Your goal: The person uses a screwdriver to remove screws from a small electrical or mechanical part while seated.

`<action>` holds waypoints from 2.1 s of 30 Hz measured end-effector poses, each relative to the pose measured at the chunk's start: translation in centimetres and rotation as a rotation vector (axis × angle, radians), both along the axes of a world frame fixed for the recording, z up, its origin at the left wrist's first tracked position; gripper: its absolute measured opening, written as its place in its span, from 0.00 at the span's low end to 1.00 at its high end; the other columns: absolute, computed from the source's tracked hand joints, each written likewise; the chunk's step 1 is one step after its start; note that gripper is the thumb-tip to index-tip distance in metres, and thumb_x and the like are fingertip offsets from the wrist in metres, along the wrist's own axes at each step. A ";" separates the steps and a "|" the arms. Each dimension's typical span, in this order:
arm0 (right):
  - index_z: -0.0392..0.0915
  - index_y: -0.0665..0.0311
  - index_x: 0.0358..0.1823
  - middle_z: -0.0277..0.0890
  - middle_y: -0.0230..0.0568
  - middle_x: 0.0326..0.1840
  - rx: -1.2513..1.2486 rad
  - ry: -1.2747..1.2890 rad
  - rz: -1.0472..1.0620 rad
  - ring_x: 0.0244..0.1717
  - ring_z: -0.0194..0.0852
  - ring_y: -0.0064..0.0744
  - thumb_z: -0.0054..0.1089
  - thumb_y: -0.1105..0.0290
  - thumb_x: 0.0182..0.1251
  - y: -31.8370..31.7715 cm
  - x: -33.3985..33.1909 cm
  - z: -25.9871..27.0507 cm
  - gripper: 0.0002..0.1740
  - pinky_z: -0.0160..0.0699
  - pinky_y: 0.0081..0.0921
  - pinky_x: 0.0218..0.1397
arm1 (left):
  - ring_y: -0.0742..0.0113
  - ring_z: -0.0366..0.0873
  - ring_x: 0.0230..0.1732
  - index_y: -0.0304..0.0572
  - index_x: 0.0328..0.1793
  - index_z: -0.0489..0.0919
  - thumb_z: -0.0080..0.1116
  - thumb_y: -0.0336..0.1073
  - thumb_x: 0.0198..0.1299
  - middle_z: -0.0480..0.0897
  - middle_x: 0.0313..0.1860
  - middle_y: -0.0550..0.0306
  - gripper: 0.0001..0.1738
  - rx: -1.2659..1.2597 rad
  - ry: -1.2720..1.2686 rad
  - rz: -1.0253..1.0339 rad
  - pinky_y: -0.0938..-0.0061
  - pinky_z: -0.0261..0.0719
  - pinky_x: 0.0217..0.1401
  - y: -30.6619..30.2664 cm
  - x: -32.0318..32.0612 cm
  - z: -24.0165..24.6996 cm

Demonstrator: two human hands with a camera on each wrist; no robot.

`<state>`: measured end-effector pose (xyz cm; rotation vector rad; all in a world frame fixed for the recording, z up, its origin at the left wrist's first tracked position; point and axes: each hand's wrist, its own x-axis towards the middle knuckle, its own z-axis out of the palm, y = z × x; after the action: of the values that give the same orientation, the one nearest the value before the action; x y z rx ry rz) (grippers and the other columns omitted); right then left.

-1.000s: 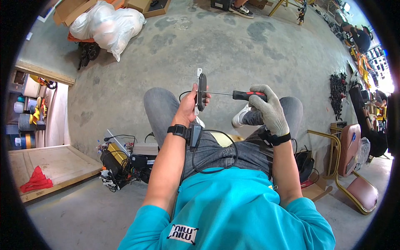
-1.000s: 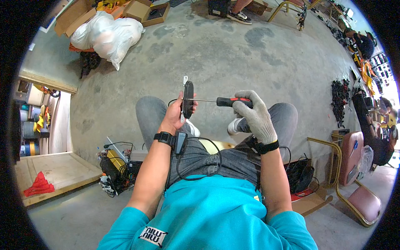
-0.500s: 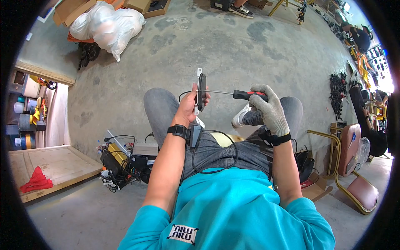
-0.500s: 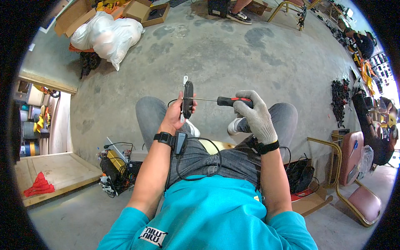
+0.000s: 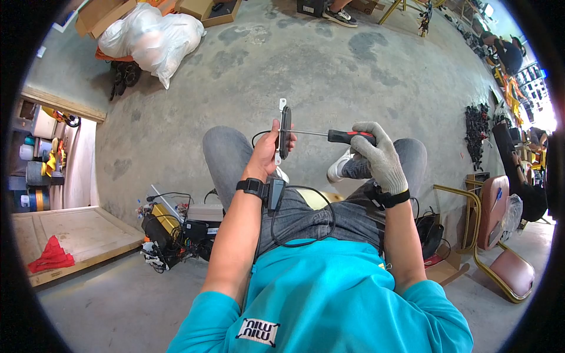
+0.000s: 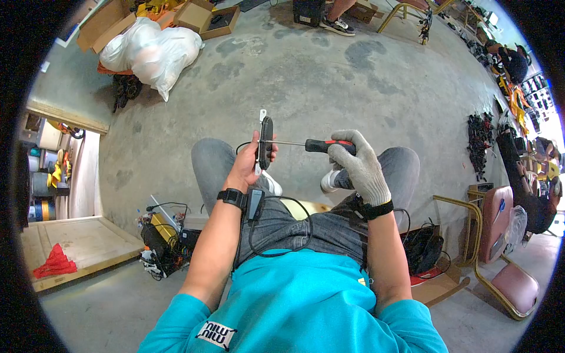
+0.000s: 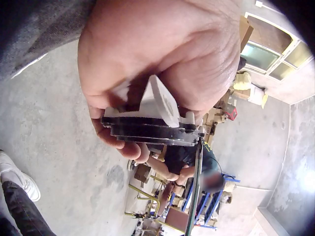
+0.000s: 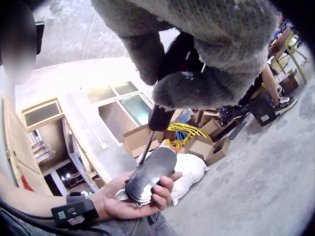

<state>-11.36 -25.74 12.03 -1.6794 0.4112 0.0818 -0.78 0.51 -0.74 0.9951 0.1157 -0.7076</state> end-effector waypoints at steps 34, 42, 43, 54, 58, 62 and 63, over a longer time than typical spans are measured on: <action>0.66 0.72 0.69 0.78 0.42 0.38 0.073 0.084 0.019 0.37 0.79 0.27 0.61 0.63 0.67 -1.1 0.1 -1.4 0.33 0.80 0.25 0.45 | 0.69 0.83 0.36 0.31 0.67 0.76 0.47 0.63 0.76 0.85 0.42 0.53 0.37 0.047 -0.021 0.029 0.74 0.84 0.41 0.0 0.0 -0.2; 0.66 0.74 0.70 0.78 0.42 0.40 -0.018 0.023 0.046 0.37 0.80 0.26 0.60 0.59 0.70 -1.0 0.0 -1.1 0.33 0.81 0.25 0.44 | 0.70 0.83 0.36 0.31 0.67 0.76 0.46 0.63 0.76 0.86 0.42 0.52 0.37 0.054 -0.027 0.023 0.74 0.84 0.41 0.0 0.0 -0.2; 0.66 0.74 0.70 0.78 0.42 0.41 -0.009 0.083 0.044 0.38 0.80 0.27 0.61 0.61 0.69 -1.0 0.1 -1.1 0.34 0.81 0.26 0.44 | 0.70 0.83 0.36 0.32 0.67 0.76 0.46 0.63 0.76 0.86 0.41 0.52 0.37 0.064 -0.028 0.025 0.74 0.84 0.41 0.0 0.0 -0.1; 0.64 0.74 0.71 0.78 0.42 0.41 0.030 0.062 0.062 0.37 0.79 0.27 0.62 0.59 0.69 -1.1 0.1 -1.4 0.36 0.81 0.26 0.43 | 0.70 0.83 0.36 0.33 0.66 0.77 0.47 0.63 0.76 0.86 0.41 0.52 0.37 0.065 -0.019 0.023 0.74 0.84 0.41 0.0 0.1 -0.2; 0.66 0.75 0.70 0.78 0.42 0.39 0.037 0.093 0.045 0.37 0.79 0.27 0.62 0.59 0.69 -0.7 -0.2 -1.1 0.35 0.81 0.25 0.43 | 0.70 0.83 0.36 0.33 0.66 0.77 0.47 0.63 0.76 0.86 0.41 0.52 0.37 0.078 -0.011 0.039 0.74 0.84 0.41 -0.1 0.0 0.0; 0.66 0.75 0.70 0.78 0.43 0.40 -0.059 0.015 0.075 0.36 0.79 0.26 0.62 0.56 0.70 -1.0 0.0 -1.2 0.36 0.80 0.25 0.42 | 0.70 0.83 0.36 0.33 0.66 0.77 0.47 0.63 0.76 0.86 0.41 0.52 0.37 0.066 -0.017 0.024 0.74 0.83 0.41 0.0 0.1 -0.2; 0.66 0.75 0.70 0.78 0.43 0.40 -0.020 0.050 0.063 0.36 0.79 0.26 0.62 0.57 0.70 -1.1 0.1 -1.4 0.35 0.80 0.25 0.42 | 0.70 0.83 0.36 0.33 0.66 0.77 0.47 0.63 0.76 0.86 0.41 0.52 0.37 0.070 -0.015 0.026 0.74 0.83 0.41 0.0 0.1 -0.1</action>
<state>-11.27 -26.88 10.66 -1.7128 0.3975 0.1671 -0.72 0.48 -0.83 1.0643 0.1407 -0.6763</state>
